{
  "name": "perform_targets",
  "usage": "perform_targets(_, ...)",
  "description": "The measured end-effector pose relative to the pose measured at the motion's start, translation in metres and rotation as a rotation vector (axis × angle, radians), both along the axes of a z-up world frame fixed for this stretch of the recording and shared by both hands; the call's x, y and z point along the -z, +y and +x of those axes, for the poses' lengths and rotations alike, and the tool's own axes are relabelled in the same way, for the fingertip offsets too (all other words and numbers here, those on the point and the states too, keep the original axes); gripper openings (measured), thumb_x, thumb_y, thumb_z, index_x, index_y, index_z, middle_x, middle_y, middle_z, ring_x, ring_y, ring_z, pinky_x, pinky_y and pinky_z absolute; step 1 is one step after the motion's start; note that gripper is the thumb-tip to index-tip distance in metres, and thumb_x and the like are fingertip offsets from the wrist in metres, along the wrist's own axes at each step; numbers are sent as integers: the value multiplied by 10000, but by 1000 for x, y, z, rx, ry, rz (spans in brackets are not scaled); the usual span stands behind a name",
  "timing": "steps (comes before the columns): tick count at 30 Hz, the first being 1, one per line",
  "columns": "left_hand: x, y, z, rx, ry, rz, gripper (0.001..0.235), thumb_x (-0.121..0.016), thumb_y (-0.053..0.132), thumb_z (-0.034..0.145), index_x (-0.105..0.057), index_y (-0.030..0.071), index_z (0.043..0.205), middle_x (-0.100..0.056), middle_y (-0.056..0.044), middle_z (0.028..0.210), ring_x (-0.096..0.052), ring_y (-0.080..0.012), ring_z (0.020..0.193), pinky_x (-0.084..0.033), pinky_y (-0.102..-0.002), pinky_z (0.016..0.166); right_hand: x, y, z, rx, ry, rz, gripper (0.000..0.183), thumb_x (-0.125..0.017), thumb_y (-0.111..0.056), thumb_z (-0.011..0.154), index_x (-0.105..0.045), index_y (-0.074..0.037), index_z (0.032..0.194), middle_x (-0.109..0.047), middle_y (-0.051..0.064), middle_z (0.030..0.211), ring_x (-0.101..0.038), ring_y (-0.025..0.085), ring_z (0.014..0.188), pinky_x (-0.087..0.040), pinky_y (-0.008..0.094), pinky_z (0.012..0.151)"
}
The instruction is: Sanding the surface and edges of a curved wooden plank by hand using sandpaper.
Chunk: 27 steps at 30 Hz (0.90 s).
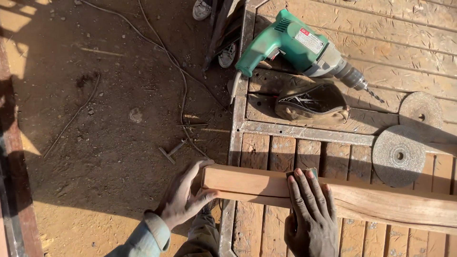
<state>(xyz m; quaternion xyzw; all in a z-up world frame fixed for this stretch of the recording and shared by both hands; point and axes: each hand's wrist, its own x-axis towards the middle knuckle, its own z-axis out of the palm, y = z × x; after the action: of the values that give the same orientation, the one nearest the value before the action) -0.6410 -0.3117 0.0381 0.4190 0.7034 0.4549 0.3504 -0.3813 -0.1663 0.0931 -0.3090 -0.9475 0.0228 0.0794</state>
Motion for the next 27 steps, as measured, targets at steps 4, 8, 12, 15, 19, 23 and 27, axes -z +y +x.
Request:
perform_targets(4,77,-22,46,-97,-631,-188,1210,-855,313,757,-23,173,1624,-471,-188,1567,-437,-284,1471,-249,-531,1255,9,-18,-25,15,13,26,874,-514,-86,678,-447,-93,1550,-412,75,1644,-337,263,1559,-228,468,1300)
perform_targets(8,88,11,45,-280,-1190,321,300,-528,221,1006,-625,45,1229,-684,-184,1265,-671,-248,1068,-557,-335,844,20,-51,-81,-171,-25,50,639,-383,-133,947,-374,-123,1586,-337,18,1671,-298,219,1557,-187,450,1295)
perform_targets(12,74,10,44,-282,-1269,276,283,-522,233,1002,-615,21,1165,-702,-224,1182,-702,-243,969,-548,-269,796,28,-73,-130,-431,-10,-65,689,-425,-170,916,-359,-117,1599,-278,16,1700,-259,229,1573,-166,489,1287)
perform_targets(15,67,10,41,-393,-1449,183,371,-524,373,996,-619,38,1125,-702,-212,1093,-693,-266,922,-540,-303,778,13,-55,-107,-512,-108,26,665,-349,-191,986,-227,-145,1638,-179,-11,1727,-174,185,1591,-106,425,1315)
perform_targets(19,80,21,40,-450,-1653,82,478,-525,514,990,-623,56,1086,-702,-200,1005,-684,-290,875,-532,-337,759,7,-44,-71,-476,-78,31,619,-302,-205,1000,-299,-156,1617,-269,-10,1700,-245,183,1570,-123,413,1302)
perform_targets(23,97,4,58,-337,-2125,71,716,-615,554,929,-576,-58,1300,-669,-136,1170,-677,-165,896,-541,-181,655,22,-67,-103,-394,-49,11,616,-358,-207,976,-357,-131,1587,-295,20,1684,-277,222,1557,-167,478,1288)
perform_targets(27,88,0,62,-389,-1574,253,439,-577,356,936,-596,-12,1175,-645,-156,1076,-638,-199,861,-525,-251,664,6,-58,-117,-474,-12,-78,586,-362,-131,1018,-326,-109,1603,-308,35,1687,-281,227,1567,-176,451,1290)
